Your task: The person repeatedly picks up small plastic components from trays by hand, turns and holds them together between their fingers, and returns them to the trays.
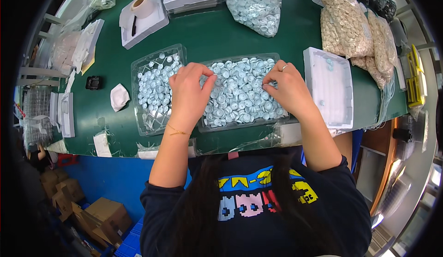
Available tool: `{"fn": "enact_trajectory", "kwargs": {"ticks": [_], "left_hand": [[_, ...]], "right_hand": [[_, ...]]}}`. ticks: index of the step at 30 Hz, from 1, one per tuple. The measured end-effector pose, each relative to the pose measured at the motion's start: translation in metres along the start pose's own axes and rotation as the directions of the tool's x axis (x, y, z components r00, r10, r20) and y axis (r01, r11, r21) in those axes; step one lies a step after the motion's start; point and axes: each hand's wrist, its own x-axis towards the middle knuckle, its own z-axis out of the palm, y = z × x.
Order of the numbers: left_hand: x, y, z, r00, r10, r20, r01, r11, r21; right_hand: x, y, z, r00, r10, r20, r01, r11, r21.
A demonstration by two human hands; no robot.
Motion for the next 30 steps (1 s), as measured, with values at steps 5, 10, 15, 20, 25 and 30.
{"fn": "enact_trajectory", "kwargs": {"ticks": [5, 10, 15, 20, 25, 30], "left_hand": [[-0.025, 0.025, -0.009, 0.977, -0.174, 0.119, 0.204, 0.635, -0.745], [-0.045, 0.049, -0.025, 0.978, -0.048, 0.202, 0.207, 0.311, -0.928], [-0.055, 0.059, -0.039, 0.988, -0.01, 0.157, 0.154, 0.256, -0.954], [-0.059, 0.065, -0.042, 1.0, 0.017, 0.015, 0.006, 0.465, -0.885], [-0.06, 0.065, -0.041, 0.996, 0.03, -0.081, -0.084, 0.547, -0.833], [-0.06, 0.064, -0.04, 1.0, 0.013, -0.016, -0.02, 0.415, -0.91]], "right_hand": [[0.003, -0.02, -0.015, 0.997, 0.08, -0.022, -0.067, 0.938, 0.341], [-0.007, -0.055, -0.025, 0.991, 0.128, -0.038, -0.039, 0.55, 0.834], [-0.018, -0.073, -0.034, 0.998, -0.05, 0.047, -0.034, 0.241, 0.97], [-0.026, -0.083, -0.021, 0.998, -0.027, 0.059, -0.059, 0.001, 0.998], [-0.028, -0.092, -0.022, 0.999, -0.049, 0.014, -0.01, 0.081, 0.997], [-0.028, -0.095, -0.023, 0.998, -0.034, -0.053, 0.059, 0.219, 0.974]]}}
